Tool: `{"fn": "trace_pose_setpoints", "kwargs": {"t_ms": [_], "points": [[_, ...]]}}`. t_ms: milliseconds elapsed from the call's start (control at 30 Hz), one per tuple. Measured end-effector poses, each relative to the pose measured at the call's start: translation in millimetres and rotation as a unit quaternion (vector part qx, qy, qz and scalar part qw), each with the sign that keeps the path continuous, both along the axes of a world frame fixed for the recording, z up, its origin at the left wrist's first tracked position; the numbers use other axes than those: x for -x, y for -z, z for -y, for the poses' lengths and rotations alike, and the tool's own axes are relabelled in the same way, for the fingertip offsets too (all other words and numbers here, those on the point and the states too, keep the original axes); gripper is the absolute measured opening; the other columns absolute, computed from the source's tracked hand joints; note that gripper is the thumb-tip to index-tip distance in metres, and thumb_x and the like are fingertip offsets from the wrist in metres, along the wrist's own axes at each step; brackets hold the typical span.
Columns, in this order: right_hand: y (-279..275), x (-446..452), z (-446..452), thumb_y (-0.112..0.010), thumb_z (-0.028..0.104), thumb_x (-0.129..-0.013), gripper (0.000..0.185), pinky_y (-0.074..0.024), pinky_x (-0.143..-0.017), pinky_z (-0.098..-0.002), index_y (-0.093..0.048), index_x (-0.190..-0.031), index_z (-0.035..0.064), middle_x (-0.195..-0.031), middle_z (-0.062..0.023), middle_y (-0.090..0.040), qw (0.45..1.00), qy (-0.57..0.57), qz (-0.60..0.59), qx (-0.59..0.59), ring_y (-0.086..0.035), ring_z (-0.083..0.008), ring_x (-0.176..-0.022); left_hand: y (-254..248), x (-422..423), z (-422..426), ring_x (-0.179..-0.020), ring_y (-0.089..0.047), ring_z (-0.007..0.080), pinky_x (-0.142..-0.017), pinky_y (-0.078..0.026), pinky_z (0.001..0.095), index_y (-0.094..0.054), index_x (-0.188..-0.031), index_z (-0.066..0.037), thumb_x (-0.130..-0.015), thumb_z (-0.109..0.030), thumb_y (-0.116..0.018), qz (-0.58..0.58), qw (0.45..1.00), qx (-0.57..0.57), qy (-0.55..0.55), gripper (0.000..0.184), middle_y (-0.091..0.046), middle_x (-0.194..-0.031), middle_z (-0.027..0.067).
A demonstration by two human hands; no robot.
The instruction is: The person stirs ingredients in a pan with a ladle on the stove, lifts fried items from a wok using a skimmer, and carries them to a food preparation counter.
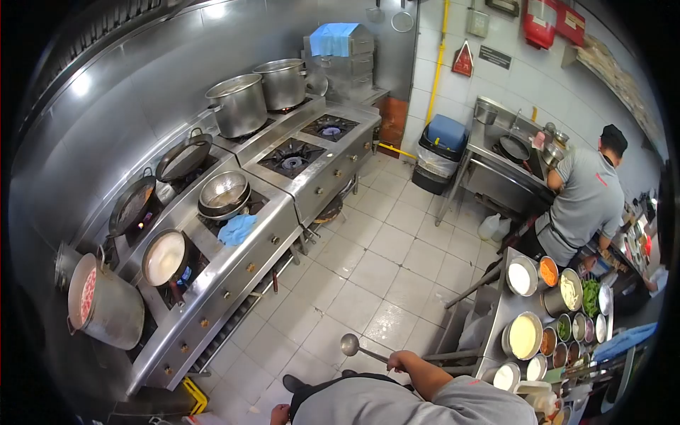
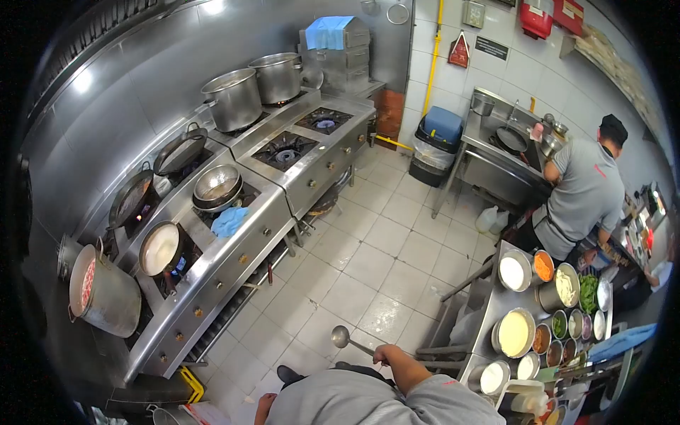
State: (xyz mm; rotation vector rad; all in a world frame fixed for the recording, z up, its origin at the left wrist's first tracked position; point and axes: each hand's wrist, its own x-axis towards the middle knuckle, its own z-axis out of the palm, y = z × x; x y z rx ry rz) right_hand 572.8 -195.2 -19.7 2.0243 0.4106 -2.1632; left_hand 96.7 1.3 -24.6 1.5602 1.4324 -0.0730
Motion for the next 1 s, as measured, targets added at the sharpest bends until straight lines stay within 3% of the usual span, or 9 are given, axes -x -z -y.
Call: {"fn": "trace_pose_setpoints", "kwargs": {"t_ms": [167,267,367,433,467,533,767,933,1000], "points": [[2,-9,14,-0.057,0.039,-0.074,0.035,-0.0384,-0.054,-0.0386,-0.057,-0.084,0.005,-0.062,-0.0076,-0.052,0.999,0.049,0.02,-0.005,-0.047,-0.0191,-0.055,-26,-31,-9,-0.076,-0.059,0.0186,-0.07,-0.045,0.029,-0.063,-0.087,-0.003,-0.077,-0.027,-0.055,-0.01,1.0,-0.008,0.025,0.028,-0.063,-0.082,0.0105],[-1,-21,26,-0.057,0.038,-0.074,0.032,-0.0377,-0.053,-0.0353,-0.057,-0.082,0.0068,-0.062,-0.0065,-0.052,0.996,0.065,0.02,0.056,-0.045,-0.0179,-0.055,-34,-54,-18,-0.077,-0.059,0.0199,-0.071,-0.045,0.0302,-0.063,-0.088,-0.002,-0.079,-0.029,-0.05,-0.049,0.992,-0.043,0.108,0.031,-0.063,-0.084,0.0121],[-10,-31,42,-0.058,0.038,-0.074,0.033,-0.0377,-0.055,-0.0336,-0.055,-0.08,0.0065,-0.066,-0.0054,-0.052,0.993,0.111,0.003,0.049,-0.045,-0.0181,-0.056,-24,-65,-23,-0.077,-0.059,0.0219,-0.073,-0.045,0.0313,-0.061,-0.091,-0.001,-0.08,-0.029,-0.047,0.003,1.0,-0.013,0.027,0.033,-0.062,-0.087,0.0135],[-1,-32,53,-0.059,0.035,-0.075,0.031,-0.0376,-0.053,-0.0323,-0.052,-0.081,0.0056,-0.068,-0.0051,-0.053,0.958,0.277,-0.073,0.022,-0.046,-0.0181,-0.055,-18,-77,-27,-0.077,-0.059,0.0222,-0.072,-0.045,0.0317,-0.061,-0.092,-0.001,-0.08,-0.028,-0.047,-0.006,0.999,0.005,0.043,0.033,-0.062,-0.087,0.0135],[2,-31,55,-0.059,0.035,-0.075,0.031,-0.0376,-0.053,-0.0323,-0.052,-0.081,0.0056,-0.068,-0.0051,-0.053,0.955,0.285,-0.075,0.022,-0.046,-0.0181,-0.055,-16,-85,-30,-0.077,-0.059,0.0223,-0.072,-0.045,0.0319,-0.061,-0.092,-0.001,-0.08,-0.028,-0.047,-0.011,0.998,0.012,0.055,0.033,-0.062,-0.087,0.0135],[3,-32,59,-0.057,0.031,-0.077,0.028,-0.0401,-0.052,-0.0316,-0.05,-0.082,0.005,-0.069,-0.0051,-0.054,0.893,0.438,-0.105,-0.01,-0.048,-0.0175,-0.056,-13,-99,-36,-0.077,-0.059,0.0225,-0.072,-0.045,0.0323,-0.061,-0.092,-0.001,-0.08,-0.028,-0.046,-0.02,0.996,0.024,0.082,0.033,-0.062,-0.087,0.0135],[-26,-75,36,-0.055,0.028,-0.079,0.022,-0.0456,-0.059,-0.0303,-0.048,-0.079,0.0064,-0.069,-0.005,-0.054,0.829,0.545,-0.077,-0.094,-0.052,-0.0151,-0.06,18,-161,-89,-0.077,-0.059,0.0233,-0.07,-0.046,0.0336,-0.06,-0.093,-0.001,-0.08,-0.027,-0.046,-0.063,0.973,0.047,0.217,0.032,-0.062,-0.087,0.0135],[-47,-143,32,-0.054,0.027,-0.079,0.02,-0.0364,-0.048,-0.0282,-0.049,-0.071,0.009,-0.061,-0.0019,-0.047,0.832,0.544,-0.081,-0.067,-0.044,-0.0143,-0.052,46,-243,-167,-0.077,-0.059,0.0237,-0.069,-0.047,0.0343,-0.06,-0.093,-0.001,-0.08,-0.026,-0.046,-0.076,0.929,0.008,0.361,0.031,-0.061,-0.087,0.0135],[-63,-164,28,-0.053,0.027,-0.079,0.021,-0.0336,-0.047,-0.0279,-0.048,-0.069,0.0095,-0.058,-0.0013,-0.045,0.852,0.523,-0.028,-0.017,-0.041,-0.0143,-0.049,44,-289,-197,-0.058,-0.057,0.021,-0.047,-0.048,0.0323,-0.057,-0.086,0.0,-0.075,-0.018,-0.056,-0.026,0.956,0.142,0.257,0.021,-0.06,-0.074,0.0108]]}}
